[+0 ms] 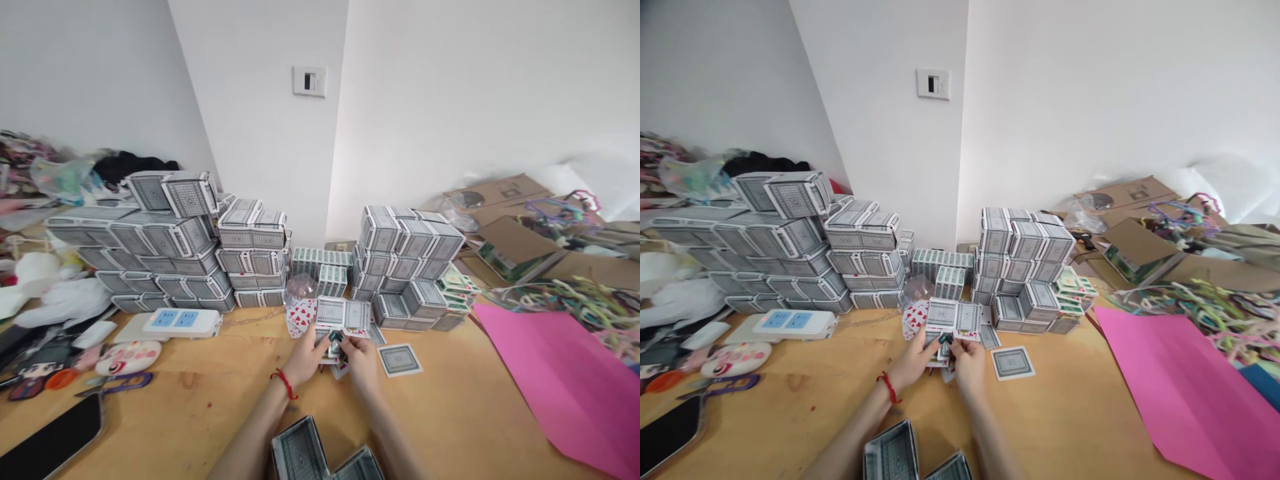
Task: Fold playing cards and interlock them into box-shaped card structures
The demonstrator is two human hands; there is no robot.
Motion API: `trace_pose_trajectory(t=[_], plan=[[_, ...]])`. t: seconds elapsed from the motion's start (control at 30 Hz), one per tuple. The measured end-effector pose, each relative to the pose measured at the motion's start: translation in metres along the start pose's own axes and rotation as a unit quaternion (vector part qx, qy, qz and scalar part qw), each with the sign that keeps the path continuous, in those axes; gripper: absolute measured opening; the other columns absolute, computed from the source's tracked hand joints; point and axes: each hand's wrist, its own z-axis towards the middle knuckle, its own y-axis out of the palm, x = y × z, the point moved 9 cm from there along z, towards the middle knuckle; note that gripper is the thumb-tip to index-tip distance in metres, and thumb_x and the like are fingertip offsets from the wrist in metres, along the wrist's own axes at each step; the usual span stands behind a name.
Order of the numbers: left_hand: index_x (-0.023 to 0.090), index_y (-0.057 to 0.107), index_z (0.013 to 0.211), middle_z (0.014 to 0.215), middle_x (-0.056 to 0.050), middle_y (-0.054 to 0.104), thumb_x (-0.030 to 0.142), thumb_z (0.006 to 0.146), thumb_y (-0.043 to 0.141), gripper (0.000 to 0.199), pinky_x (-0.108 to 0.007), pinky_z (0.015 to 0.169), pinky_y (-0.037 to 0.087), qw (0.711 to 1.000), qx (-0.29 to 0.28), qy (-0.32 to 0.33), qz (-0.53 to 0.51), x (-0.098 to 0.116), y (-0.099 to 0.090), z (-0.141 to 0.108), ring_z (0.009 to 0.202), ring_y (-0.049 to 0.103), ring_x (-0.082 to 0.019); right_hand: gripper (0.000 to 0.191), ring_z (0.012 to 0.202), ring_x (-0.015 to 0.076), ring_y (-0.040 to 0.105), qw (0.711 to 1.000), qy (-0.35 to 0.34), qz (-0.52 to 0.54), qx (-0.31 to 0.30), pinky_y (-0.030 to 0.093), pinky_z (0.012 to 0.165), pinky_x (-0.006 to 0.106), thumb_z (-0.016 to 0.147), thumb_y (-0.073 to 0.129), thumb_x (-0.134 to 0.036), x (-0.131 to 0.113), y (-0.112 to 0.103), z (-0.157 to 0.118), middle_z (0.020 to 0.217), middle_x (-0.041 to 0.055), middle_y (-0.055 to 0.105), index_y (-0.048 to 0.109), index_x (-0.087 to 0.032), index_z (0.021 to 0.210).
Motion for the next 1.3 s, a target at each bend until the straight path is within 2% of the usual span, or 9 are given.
trace_pose_trajectory(t=[0.1, 0.33, 0.6, 0.77, 0.83, 0.97, 1.13, 1.23, 1.3], plan=[[0.019, 0.04, 0.119, 0.117, -0.008, 0.054, 0.027, 0.08, 0.047, 0.04, -0.037, 0.093, 0.037, 1.0, -0.003, 0.001, -0.003, 0.001, 0.004, 0.0, 0.107, 0.049, -0.02, 0.025, 0.04, 0.0082, 0.04, 0.999, -0.025, -0.005, 0.038, 0.032, 0.041, 0.021, 0.055, 0.067, -0.036, -0.003, -0.005, -0.002, 0.047, -0.0025, 0.051, 0.057, -0.013, 0.057], [0.019, 0.04, 0.118, 0.115, -0.008, 0.055, 0.029, 0.081, 0.044, 0.039, -0.036, 0.091, 0.039, 0.999, -0.01, -0.017, -0.028, 0.0, 0.011, 0.001, 0.104, 0.051, -0.019, 0.032, 0.049, 0.0138, 0.049, 1.0, -0.021, -0.011, 0.006, 0.04, 0.047, 0.024, 0.065, 0.058, -0.046, -0.015, 0.007, -0.01, 0.058, 0.0003, 0.057, 0.058, -0.015, 0.072], [0.018, 0.043, 0.113, 0.113, -0.008, 0.055, 0.03, 0.08, 0.045, 0.035, -0.035, 0.091, 0.037, 0.999, 0.011, -0.032, -0.034, -0.002, 0.006, 0.0, 0.106, 0.049, -0.02, 0.039, 0.053, 0.0126, 0.044, 0.99, -0.091, -0.11, -0.001, 0.035, 0.048, 0.022, 0.067, 0.055, -0.053, -0.025, 0.006, -0.008, 0.055, -0.0004, 0.053, 0.056, -0.014, 0.062], [0.019, 0.043, 0.113, 0.112, -0.007, 0.055, 0.03, 0.08, 0.043, 0.034, -0.035, 0.091, 0.037, 0.995, 0.083, -0.039, -0.041, -0.007, -0.006, -0.001, 0.106, 0.049, -0.02, 0.036, 0.043, 0.0092, 0.036, 0.988, -0.045, -0.093, -0.112, 0.031, 0.042, 0.021, 0.071, 0.049, -0.055, -0.012, 0.025, -0.008, 0.051, -0.0051, 0.042, 0.051, -0.019, 0.067], [0.019, 0.043, 0.112, 0.113, -0.007, 0.055, 0.029, 0.081, 0.043, 0.033, -0.034, 0.091, 0.036, 0.995, 0.089, -0.043, -0.031, -0.009, -0.008, -0.002, 0.107, 0.048, -0.02, 0.035, 0.044, 0.0089, 0.033, 0.984, -0.058, -0.106, -0.132, 0.029, 0.043, 0.02, 0.071, 0.049, -0.054, -0.016, 0.028, -0.009, 0.05, -0.0058, 0.038, 0.048, -0.019, 0.063], [0.019, 0.042, 0.111, 0.115, -0.008, 0.053, 0.029, 0.081, 0.043, 0.031, -0.034, 0.09, 0.037, 0.996, 0.08, -0.038, -0.015, -0.01, -0.007, -0.002, 0.105, 0.049, -0.02, 0.038, 0.05, 0.01, 0.034, 0.974, -0.127, -0.16, -0.1, 0.029, 0.047, 0.021, 0.072, 0.05, -0.052, -0.03, 0.023, -0.01, 0.051, -0.0046, 0.037, 0.043, -0.019, 0.054], [0.018, 0.041, 0.112, 0.114, -0.008, 0.053, 0.032, 0.081, 0.043, 0.034, -0.035, 0.091, 0.035, 0.995, 0.09, -0.038, -0.008, -0.014, -0.008, -0.001, 0.105, 0.048, -0.02, 0.038, 0.046, 0.0102, 0.036, 0.975, -0.133, -0.17, -0.056, 0.029, 0.044, 0.022, 0.071, 0.051, -0.051, -0.032, 0.018, -0.012, 0.047, -0.0045, 0.039, 0.044, -0.019, 0.052], [0.019, 0.042, 0.112, 0.114, -0.008, 0.053, 0.034, 0.082, 0.041, 0.034, -0.034, 0.092, 0.034, 0.993, 0.108, -0.044, -0.017, -0.017, -0.012, 0.0, 0.106, 0.047, -0.02, 0.032, 0.043, 0.0105, 0.038, 0.98, -0.113, -0.139, -0.083, 0.031, 0.042, 0.022, 0.071, 0.052, -0.049, -0.03, 0.024, -0.013, 0.048, -0.0051, 0.042, 0.047, -0.019, 0.061], [0.019, 0.044, 0.109, 0.116, -0.007, 0.052, 0.036, 0.083, 0.039, 0.032, -0.032, 0.093, 0.032, 0.992, 0.116, -0.048, -0.026, -0.017, -0.014, 0.0, 0.109, 0.045, -0.02, 0.028, 0.049, 0.0126, 0.045, 0.98, -0.123, -0.125, -0.097, 0.037, 0.047, 0.023, 0.069, 0.057, -0.045, -0.033, 0.028, -0.015, 0.058, -0.0028, 0.051, 0.051, -0.019, 0.076]])
